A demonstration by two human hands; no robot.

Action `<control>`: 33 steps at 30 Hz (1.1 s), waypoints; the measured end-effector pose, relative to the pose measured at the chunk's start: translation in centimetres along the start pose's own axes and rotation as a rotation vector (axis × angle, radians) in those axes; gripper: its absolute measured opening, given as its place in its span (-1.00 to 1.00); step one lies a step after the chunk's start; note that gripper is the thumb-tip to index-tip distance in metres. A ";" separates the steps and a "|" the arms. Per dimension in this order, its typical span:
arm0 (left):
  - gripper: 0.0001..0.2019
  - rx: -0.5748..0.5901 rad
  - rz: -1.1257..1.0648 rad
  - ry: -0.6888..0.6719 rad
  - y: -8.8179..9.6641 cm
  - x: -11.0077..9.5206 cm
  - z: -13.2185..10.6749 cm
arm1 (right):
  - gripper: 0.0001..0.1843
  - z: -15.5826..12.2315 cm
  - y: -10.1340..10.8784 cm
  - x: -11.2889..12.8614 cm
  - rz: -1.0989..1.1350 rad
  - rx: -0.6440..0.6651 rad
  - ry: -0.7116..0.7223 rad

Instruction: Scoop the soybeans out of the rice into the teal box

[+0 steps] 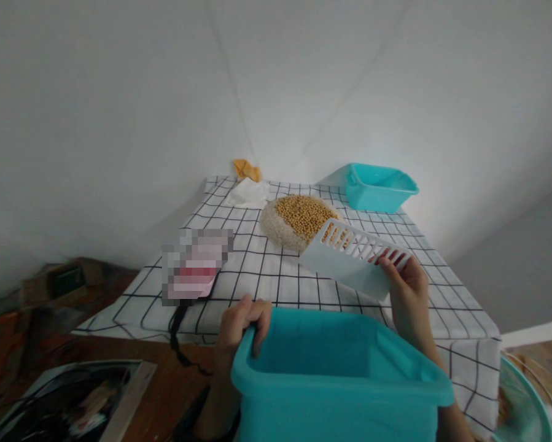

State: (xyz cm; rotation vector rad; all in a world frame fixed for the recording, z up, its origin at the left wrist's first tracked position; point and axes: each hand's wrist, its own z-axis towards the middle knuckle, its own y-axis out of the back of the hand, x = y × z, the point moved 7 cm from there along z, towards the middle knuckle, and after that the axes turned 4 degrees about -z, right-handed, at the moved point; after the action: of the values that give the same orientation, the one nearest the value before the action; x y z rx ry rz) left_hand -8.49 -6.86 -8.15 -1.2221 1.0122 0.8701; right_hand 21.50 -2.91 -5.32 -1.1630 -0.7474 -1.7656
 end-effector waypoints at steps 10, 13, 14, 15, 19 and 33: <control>-0.35 0.066 -0.031 0.006 -0.1 0.1 0.2 | -0.76 1.6 -0.9 -1.0 -0.089 0.071 0.051; -0.34 0.076 0.007 0.015 0.0 0.2 0.2 | -0.77 1.8 -1.4 -0.7 -0.071 0.116 0.047; -0.34 0.077 0.016 0.016 0.0 0.2 0.2 | -0.77 1.9 -1.5 -0.7 -0.066 0.137 0.043; -0.34 0.076 0.018 0.010 0.0 0.2 0.1 | -0.77 1.9 -1.6 -0.8 -0.065 0.157 0.039; -0.36 0.039 -0.004 -0.022 0.0 0.1 0.0 | -0.79 1.6 -1.7 -1.1 -0.065 0.214 0.027; -0.34 -0.056 0.006 -0.023 -0.2 0.1 0.0 | -0.80 -1.1 -1.1 0.0 -0.043 0.336 -0.062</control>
State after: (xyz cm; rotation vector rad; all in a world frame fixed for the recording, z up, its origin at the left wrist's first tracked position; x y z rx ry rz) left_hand -8.25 -6.87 -8.21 -1.2539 0.9789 0.9202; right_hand 20.10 -3.38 -5.78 -0.9829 -1.0666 -1.5682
